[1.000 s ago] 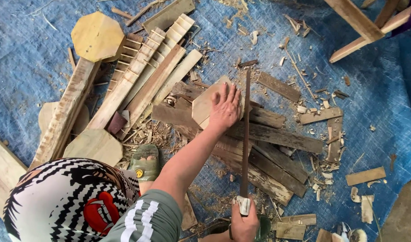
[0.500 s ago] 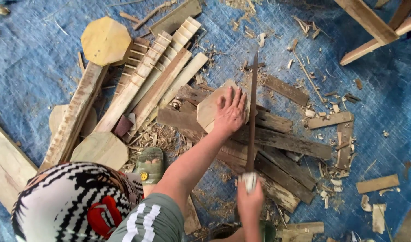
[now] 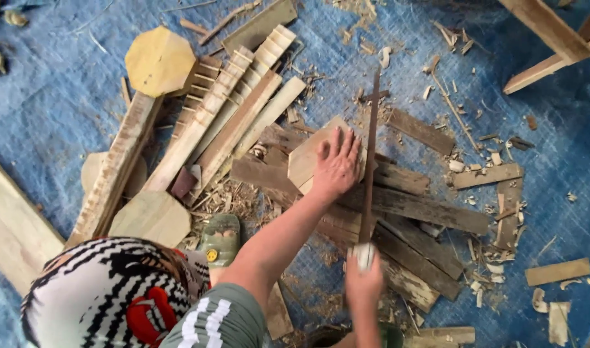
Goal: A person uses a hand saw to cut wood and then uses a metal tool to shape or pry wood pieces while working on the floor.
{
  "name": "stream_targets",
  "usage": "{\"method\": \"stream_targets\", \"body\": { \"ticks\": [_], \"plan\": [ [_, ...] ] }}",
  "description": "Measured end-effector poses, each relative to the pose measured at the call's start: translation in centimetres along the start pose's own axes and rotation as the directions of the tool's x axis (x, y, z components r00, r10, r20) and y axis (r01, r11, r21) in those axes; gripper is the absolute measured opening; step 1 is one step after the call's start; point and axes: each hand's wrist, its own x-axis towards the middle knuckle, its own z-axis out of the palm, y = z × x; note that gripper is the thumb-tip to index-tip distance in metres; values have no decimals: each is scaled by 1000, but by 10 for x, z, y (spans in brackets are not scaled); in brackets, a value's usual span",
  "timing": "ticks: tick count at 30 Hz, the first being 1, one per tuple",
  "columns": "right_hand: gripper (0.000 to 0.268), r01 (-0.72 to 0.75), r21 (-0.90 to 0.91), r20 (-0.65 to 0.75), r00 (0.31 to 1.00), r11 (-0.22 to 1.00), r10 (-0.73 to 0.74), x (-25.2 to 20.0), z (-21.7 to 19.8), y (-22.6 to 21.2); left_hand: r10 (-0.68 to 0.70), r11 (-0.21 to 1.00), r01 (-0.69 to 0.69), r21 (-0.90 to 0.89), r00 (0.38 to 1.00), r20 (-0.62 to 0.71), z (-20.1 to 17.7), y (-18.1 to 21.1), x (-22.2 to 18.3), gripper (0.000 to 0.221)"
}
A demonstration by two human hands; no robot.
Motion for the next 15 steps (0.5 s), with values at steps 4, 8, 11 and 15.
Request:
{"method": "stream_targets", "body": {
  "ticks": [4, 8, 11, 15],
  "plan": [
    [44, -15, -12, -116, 993, 1000, 14, -61, -7, 107, -16, 999, 13, -40, 998, -66, -11, 8, -4, 58],
    [57, -107, -127, -21, 994, 986, 105, -31, -11, 56, 12, 1000, -13, -6, 994, -107, -8, 9, -5, 56],
    [46, 64, -36, -2, 998, 997, -64, 22, 2, -16, 7, 999, -9, -49, 999, -33, -8, 6, -2, 61],
    [63, -156, -22, 62, 986, 988, 157, 9, -7, -40, -41, 999, 41, 5, 985, 169, -6, 6, 3, 63]
  ]
}}
